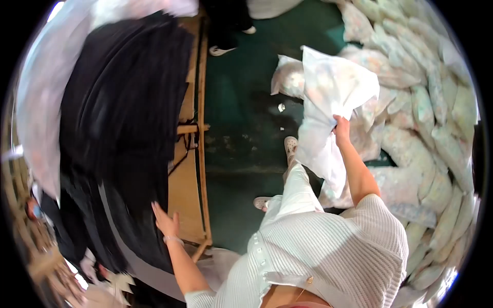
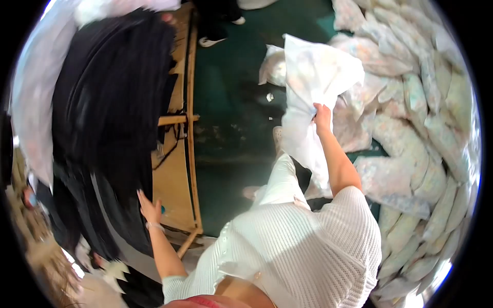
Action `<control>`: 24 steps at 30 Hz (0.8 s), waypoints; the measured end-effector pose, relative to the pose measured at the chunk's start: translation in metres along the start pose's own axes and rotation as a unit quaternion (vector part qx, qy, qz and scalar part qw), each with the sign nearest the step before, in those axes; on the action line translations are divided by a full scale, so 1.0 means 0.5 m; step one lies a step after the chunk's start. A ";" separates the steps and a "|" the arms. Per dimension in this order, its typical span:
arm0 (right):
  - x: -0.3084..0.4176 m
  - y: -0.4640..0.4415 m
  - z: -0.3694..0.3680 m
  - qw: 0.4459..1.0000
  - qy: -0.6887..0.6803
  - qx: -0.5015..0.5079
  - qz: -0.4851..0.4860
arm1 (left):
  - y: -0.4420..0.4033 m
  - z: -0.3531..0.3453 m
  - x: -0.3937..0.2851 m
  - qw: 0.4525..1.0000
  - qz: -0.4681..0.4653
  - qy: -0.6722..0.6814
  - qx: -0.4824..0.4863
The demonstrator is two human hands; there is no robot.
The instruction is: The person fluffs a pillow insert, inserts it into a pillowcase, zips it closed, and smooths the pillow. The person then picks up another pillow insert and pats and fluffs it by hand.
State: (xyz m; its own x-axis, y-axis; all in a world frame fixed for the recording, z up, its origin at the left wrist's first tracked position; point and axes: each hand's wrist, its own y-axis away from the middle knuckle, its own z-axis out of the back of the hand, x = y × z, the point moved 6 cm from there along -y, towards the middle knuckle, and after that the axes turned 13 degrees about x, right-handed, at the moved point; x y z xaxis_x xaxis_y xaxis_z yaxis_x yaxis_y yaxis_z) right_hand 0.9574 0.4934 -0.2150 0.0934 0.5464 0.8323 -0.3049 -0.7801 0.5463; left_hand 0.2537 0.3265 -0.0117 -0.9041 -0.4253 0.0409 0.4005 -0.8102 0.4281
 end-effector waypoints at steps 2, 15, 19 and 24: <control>0.105 0.103 -0.053 0.977 -0.201 0.055 0.051 | 0.040 0.015 -0.002 0.990 -0.094 0.087 -0.055; 0.547 0.939 -0.630 0.461 -0.498 0.726 0.113 | 0.460 0.000 0.175 0.641 -0.236 0.702 -0.200; 0.505 0.979 -0.840 0.423 -0.496 0.757 0.044 | 0.527 0.067 0.303 0.542 -0.246 0.727 -0.341; 0.349 1.132 -1.030 0.599 -0.399 0.680 -0.143 | 0.646 0.067 0.544 0.585 0.020 0.649 -0.486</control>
State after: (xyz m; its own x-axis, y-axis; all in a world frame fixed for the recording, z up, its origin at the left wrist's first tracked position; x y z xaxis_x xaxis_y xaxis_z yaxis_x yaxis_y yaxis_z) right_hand 0.3130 0.3042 0.1914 0.5451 0.8209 0.1700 0.8346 -0.5123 -0.2023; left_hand 0.1322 -0.0373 0.1680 -0.2697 0.1102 -0.9566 0.8835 -0.3668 -0.2914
